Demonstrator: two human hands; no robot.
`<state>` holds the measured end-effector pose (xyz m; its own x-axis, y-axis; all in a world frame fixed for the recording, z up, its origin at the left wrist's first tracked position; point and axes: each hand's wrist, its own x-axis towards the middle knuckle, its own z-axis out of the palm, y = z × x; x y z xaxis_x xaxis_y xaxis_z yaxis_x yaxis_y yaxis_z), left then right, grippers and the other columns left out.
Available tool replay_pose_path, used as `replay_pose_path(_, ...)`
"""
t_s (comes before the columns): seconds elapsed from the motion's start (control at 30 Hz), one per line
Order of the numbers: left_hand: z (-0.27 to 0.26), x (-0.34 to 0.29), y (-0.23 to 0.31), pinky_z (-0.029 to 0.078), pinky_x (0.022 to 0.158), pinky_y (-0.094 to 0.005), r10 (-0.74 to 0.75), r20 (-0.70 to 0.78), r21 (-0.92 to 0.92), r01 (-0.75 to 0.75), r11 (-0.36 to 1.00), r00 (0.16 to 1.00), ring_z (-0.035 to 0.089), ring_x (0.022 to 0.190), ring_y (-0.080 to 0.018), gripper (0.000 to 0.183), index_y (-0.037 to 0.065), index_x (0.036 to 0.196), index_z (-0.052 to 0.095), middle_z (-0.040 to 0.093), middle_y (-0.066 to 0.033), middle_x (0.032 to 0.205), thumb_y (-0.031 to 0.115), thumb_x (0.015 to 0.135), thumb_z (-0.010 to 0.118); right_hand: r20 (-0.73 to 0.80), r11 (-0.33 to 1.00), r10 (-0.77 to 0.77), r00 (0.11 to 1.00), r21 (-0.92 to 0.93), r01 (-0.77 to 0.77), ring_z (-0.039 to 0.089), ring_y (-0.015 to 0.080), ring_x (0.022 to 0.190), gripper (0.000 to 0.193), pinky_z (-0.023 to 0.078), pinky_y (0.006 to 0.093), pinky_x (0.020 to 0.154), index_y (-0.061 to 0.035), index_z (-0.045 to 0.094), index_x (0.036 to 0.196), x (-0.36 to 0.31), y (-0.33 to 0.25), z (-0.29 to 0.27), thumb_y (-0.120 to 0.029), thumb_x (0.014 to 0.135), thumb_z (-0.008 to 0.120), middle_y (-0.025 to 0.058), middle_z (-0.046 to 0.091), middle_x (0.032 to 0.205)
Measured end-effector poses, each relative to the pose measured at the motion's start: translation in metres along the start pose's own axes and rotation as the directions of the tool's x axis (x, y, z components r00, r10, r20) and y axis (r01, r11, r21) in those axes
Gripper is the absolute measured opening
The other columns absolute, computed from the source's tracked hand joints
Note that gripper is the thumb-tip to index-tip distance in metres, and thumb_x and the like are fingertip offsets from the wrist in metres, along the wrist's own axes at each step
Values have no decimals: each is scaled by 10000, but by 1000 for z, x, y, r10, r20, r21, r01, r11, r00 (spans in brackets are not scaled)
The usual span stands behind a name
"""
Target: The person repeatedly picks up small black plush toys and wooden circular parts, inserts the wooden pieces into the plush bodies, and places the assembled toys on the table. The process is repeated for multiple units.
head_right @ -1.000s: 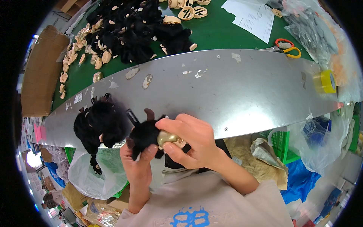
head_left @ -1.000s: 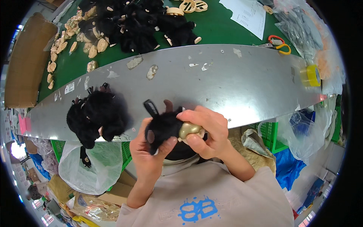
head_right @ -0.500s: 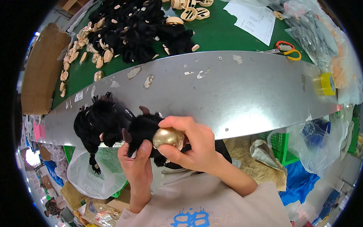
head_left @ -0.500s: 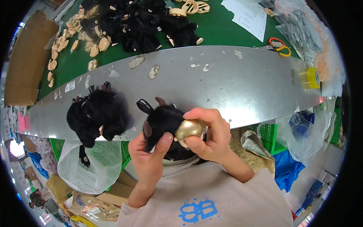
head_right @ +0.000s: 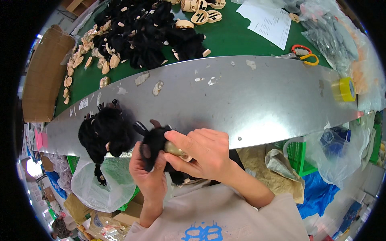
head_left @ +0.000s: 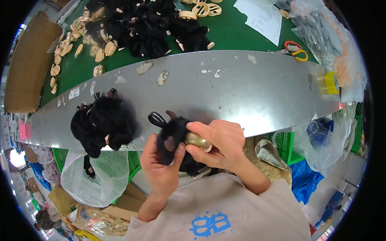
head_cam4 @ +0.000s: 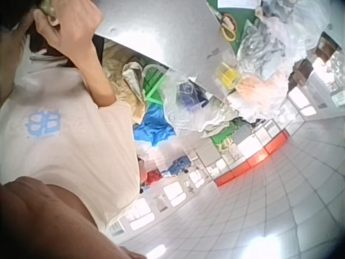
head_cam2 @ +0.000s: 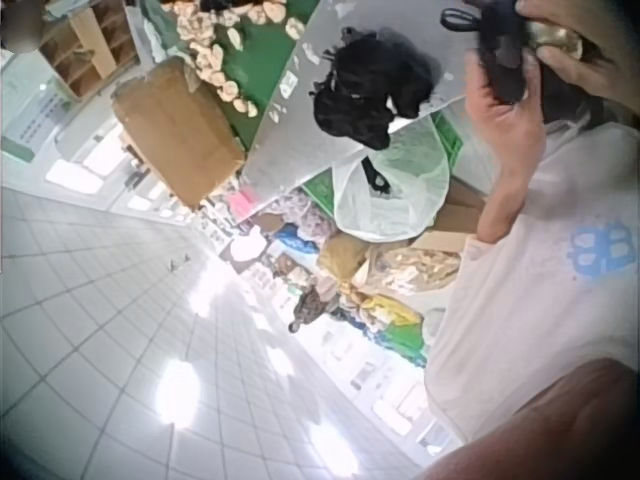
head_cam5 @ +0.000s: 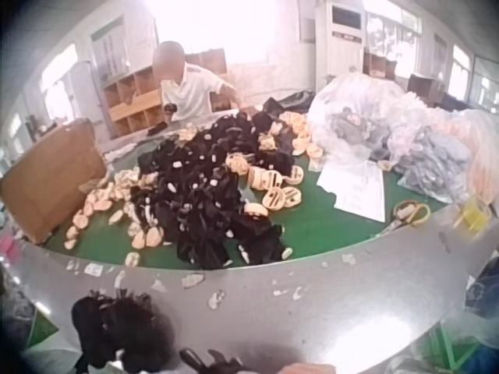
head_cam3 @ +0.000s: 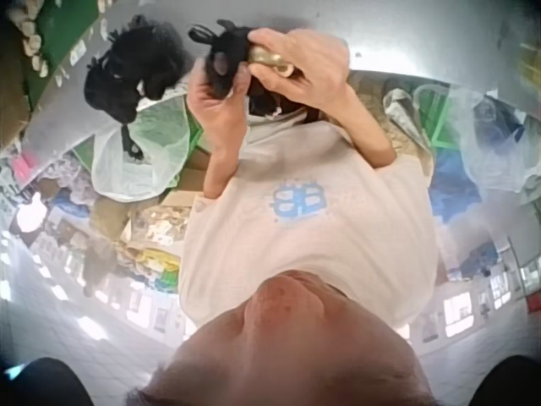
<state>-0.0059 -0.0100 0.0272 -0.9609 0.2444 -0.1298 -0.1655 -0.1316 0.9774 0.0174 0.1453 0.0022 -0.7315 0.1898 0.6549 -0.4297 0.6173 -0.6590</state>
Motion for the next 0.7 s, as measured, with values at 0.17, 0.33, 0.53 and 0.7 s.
replay_pose_path(0.17,-3,6,5,414,790,-195,-103,205,-31,111,993,973,495,858,-35,267,78,951,504,527,46,921,48,848,749,20,979,151,988,134,-152,550,171,483,419,425,270,455,-12,685,1094,-4,-1,0,-226,749,786,42,586,603)
replay_pose_path(0.33,-10,6,2,415,803,-201,-157,275,-63,180,982,949,510,900,-49,281,55,981,521,550,19,966,18,822,750,241,919,204,949,287,-270,571,186,682,616,454,298,604,-3,609,1239,-2,5,-23,-339,757,793,60,591,764)
replay_pose_path(0.53,-16,6,11,418,695,-191,-72,458,104,27,994,886,519,791,-47,263,30,955,551,577,2,919,19,796,761,758,1,266,595,617,-787,501,168,1145,846,384,316,1010,9,477,1332,-24,12,-33,-441,719,848,58,488,1216)
replay_pose_path(0.7,-13,1,18,368,585,-184,-80,505,76,48,996,860,487,714,-40,191,1,903,552,586,-24,912,-57,766,672,852,-247,215,478,521,-817,483,157,1180,869,344,307,1050,30,475,1320,-25,3,-35,-269,636,920,45,496,1236)
